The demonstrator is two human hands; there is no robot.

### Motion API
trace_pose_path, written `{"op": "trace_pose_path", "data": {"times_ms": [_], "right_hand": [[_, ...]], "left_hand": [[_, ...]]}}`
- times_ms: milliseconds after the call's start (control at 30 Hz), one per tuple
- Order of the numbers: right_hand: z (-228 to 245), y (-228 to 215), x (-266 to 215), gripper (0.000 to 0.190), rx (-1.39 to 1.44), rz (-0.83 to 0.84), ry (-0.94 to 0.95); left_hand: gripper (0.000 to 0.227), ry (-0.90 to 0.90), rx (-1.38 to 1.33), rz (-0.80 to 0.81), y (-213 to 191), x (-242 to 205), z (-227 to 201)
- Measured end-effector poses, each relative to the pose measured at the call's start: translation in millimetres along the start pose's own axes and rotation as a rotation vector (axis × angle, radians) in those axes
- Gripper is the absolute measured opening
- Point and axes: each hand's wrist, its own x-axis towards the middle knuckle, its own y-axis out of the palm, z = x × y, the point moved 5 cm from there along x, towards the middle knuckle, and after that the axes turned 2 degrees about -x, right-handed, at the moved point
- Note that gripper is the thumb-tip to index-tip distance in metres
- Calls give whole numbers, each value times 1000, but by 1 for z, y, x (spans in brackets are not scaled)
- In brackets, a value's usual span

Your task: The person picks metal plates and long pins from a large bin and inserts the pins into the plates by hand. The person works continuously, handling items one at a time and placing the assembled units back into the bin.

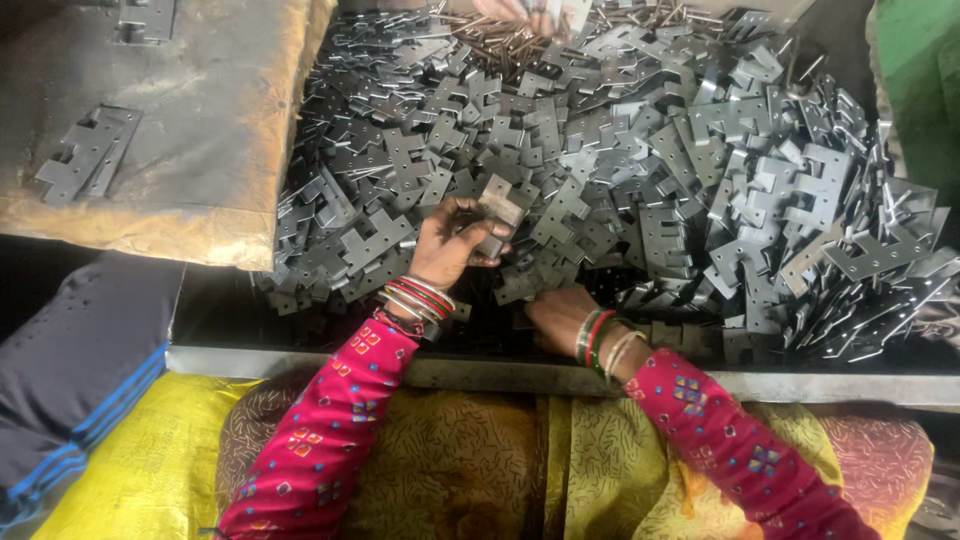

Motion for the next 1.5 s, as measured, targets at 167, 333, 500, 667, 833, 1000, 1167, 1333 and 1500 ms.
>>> {"op": "trace_pose_path", "data": {"times_ms": [167, 333, 500, 667, 833, 1000, 1167, 1333, 1500], "right_hand": [[-40, -30, -33, 26, 958, -561, -136], [-78, -26, -52, 38, 2243, -588, -164], [-53, -32, -50, 49, 2271, -461, 73], [-24, -33, -49, 55, 2058, -543, 266], [-81, -53, -53, 50, 558, -538, 607], [-122, -40, -37, 63, 60, -368, 722], [-148, -11, -32, 69, 260, -521, 629], [-166, 6, -25, 47, 887, -615, 489], [-137, -7, -40, 20, 1324, -895, 436]], "left_hand": [[28, 20, -57, -67, -1, -4, -15], [28, 53, -2, -71, 11, -8, -27], [37, 344, 301, 82, 66, -45, -23], [52, 416, 1021, -8, 95, -70, -13], [36, 413, 609, -105, 61, -55, -43], [37, 515, 922, -245, 50, -54, -84], [25, 776, 1400, -552, -9, -51, -139], [29, 641, 1712, -951, -136, -49, -194], [34, 640, 1894, -1227, -191, -73, -213]]}}
